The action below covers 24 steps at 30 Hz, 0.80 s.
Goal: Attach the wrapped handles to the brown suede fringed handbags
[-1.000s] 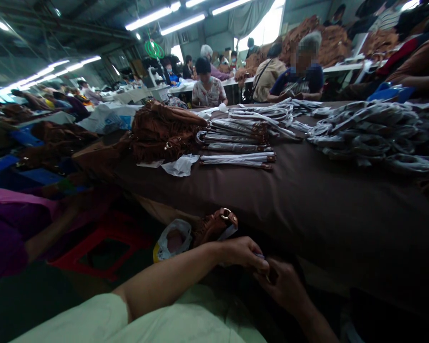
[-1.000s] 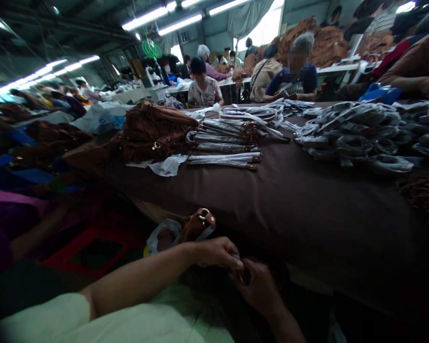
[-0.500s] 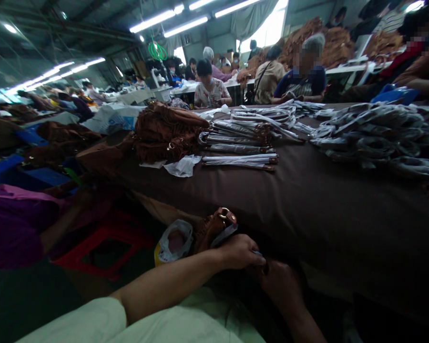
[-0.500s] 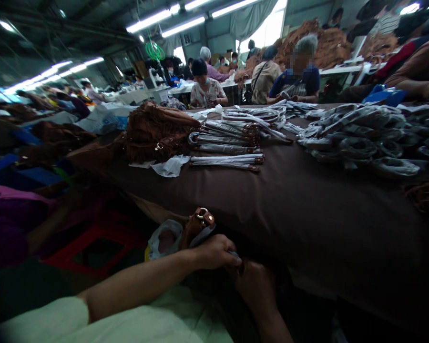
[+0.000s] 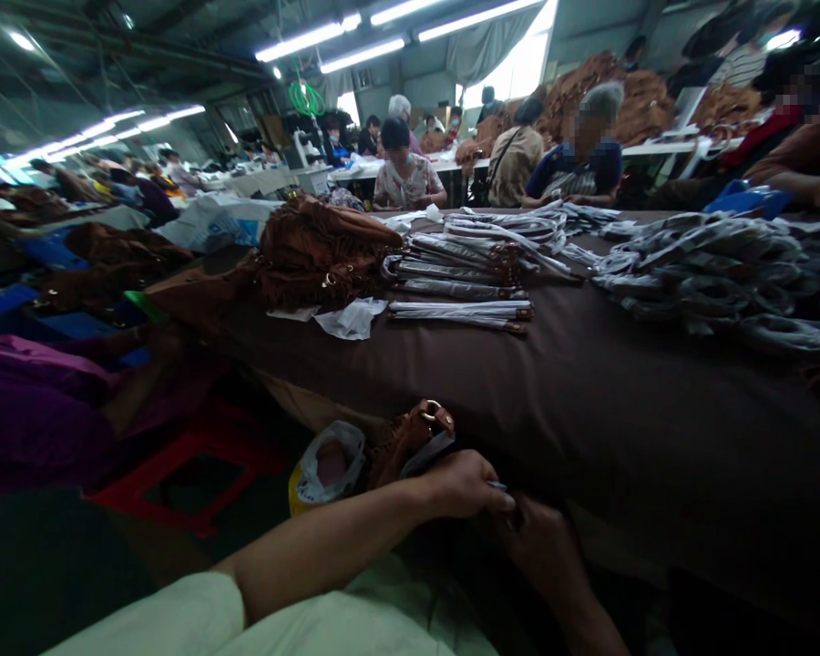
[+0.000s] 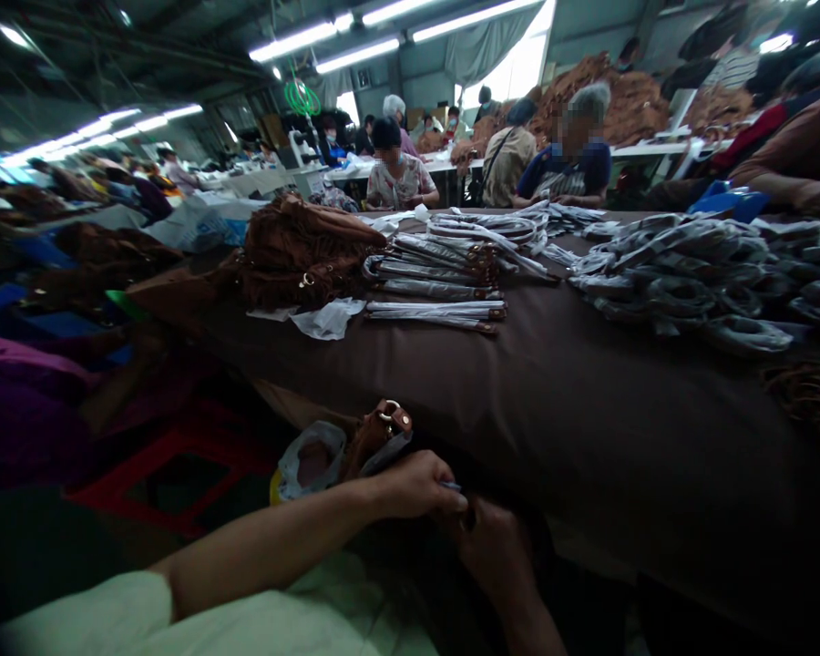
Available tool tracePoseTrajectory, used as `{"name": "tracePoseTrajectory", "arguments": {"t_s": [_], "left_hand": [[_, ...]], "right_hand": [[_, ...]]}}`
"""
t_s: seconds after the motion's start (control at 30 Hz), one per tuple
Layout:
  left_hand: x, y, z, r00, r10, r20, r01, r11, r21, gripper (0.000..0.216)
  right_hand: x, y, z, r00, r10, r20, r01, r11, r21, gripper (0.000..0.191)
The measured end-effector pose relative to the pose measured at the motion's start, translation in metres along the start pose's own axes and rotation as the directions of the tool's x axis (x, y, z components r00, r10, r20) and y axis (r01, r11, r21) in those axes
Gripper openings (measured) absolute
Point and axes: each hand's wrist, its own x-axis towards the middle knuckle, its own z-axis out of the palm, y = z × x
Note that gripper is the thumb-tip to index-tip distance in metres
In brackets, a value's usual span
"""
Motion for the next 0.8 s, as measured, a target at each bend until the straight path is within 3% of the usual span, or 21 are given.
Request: {"name": "tracePoseTrajectory", "arguments": {"t_s": [0.17, 0.37, 0.57, 0.67, 0.8], "left_hand": [[0.003, -0.008, -0.003, 0.991, 0.08, 0.104, -0.053, 0.969, -0.242, 0.041], [0.0, -0.009, -0.001, 0.997, 0.074, 0.024, -0.071, 0.992, -0.104, 0.036], [0.002, -0.004, -0.008, 0.979, 0.023, 0.203, 0.032, 0.964, -0.264, 0.041], [0.006, -0.003, -0.007, 0.95, 0.034, 0.31, 0.092, 0.918, -0.386, 0.05], [0.004, -0.003, -0.001, 0.969, 0.028, 0.245, 0.063, 0.932, -0.357, 0.049]], "right_hand": [[-0.004, -0.003, -0.005, 0.999, -0.033, -0.018, 0.034, 0.995, 0.095, 0.035], [-0.004, -0.001, -0.001, 0.997, -0.068, -0.042, 0.07, 0.997, 0.035, 0.037], [-0.003, 0.002, 0.005, 0.953, -0.286, -0.095, 0.28, 0.957, -0.073, 0.026], [-0.003, 0.007, 0.006, 0.941, -0.322, -0.103, 0.317, 0.946, -0.061, 0.022], [-0.007, 0.012, 0.012, 0.943, -0.293, -0.157, 0.29, 0.956, -0.045, 0.024]]}}
